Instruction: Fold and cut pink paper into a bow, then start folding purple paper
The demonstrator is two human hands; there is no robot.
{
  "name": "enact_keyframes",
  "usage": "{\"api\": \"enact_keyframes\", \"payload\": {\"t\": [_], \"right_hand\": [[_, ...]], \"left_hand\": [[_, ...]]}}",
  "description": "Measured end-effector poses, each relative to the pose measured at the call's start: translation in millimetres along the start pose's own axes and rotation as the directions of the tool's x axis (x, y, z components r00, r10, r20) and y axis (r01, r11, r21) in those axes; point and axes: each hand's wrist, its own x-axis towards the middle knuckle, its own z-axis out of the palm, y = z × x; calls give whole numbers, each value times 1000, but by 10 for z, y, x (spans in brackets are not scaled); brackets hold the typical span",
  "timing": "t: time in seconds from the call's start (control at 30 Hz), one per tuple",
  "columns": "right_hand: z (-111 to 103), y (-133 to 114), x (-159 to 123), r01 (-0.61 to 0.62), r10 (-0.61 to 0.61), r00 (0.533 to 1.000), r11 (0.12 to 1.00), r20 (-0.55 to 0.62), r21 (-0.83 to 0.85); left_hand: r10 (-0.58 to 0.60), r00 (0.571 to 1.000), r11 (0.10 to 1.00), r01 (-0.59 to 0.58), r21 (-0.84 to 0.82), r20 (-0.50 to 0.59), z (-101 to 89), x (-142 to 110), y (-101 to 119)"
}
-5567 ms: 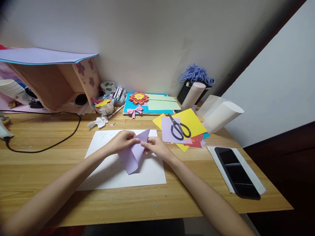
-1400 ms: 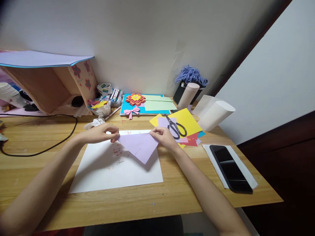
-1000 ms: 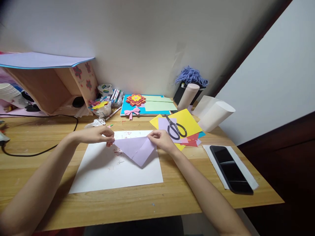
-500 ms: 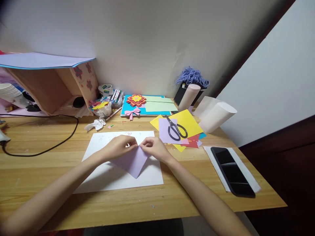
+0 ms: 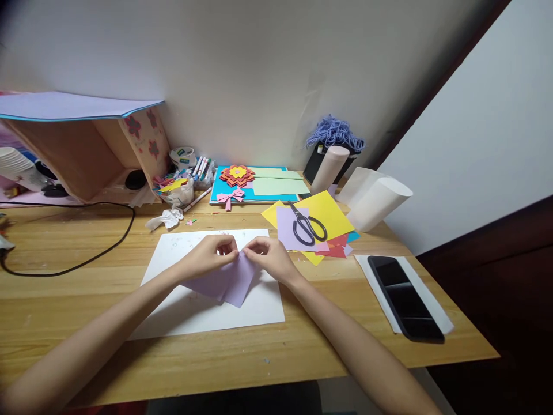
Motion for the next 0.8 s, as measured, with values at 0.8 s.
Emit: {"api": "enact_keyframes", "payload": {"t": [0.8], "right_hand": [[-344, 49, 172, -172, 210, 970, 951, -126, 256]], "left_hand": [[-121, 993, 992, 121, -16, 0, -263, 7, -24]]}}
